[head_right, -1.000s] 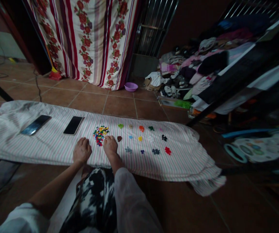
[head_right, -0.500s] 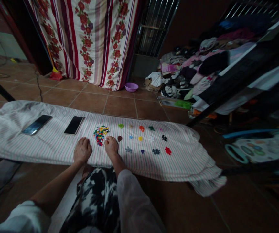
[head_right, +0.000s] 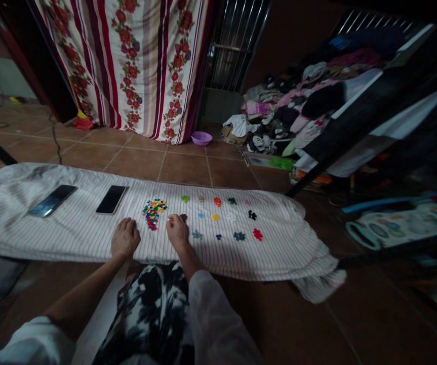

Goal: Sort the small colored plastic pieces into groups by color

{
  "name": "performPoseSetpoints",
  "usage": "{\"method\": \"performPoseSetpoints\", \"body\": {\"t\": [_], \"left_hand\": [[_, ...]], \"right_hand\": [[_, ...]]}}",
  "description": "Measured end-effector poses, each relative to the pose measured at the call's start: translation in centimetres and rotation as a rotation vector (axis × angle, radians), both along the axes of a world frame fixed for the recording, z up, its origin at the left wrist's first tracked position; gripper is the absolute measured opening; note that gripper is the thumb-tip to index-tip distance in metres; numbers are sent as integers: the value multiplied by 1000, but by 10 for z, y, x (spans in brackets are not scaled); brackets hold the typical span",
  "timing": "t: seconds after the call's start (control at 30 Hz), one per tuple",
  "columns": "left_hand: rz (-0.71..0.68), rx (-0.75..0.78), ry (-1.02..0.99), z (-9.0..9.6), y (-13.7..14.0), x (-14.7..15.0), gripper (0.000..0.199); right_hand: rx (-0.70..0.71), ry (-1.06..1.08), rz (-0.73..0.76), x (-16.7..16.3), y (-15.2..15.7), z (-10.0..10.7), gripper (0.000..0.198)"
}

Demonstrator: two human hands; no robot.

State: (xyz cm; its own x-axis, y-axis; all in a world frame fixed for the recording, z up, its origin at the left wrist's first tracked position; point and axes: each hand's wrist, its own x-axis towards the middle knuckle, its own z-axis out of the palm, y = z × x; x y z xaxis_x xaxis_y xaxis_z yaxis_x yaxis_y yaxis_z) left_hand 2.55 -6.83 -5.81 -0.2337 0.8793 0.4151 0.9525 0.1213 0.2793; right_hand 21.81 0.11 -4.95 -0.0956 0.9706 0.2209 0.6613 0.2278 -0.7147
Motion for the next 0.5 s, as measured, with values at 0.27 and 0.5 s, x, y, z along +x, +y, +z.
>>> {"method": "performPoseSetpoints", "body": {"t": [0.27,0.5], "left_hand": [[-23,-93,63,11,-1,1,40],[-121,-245,164,14,-8,9,53]], "right_hand": [[6,15,25,30,-1,4,19],[-19,13,-15,57,-7,7,21]]}}
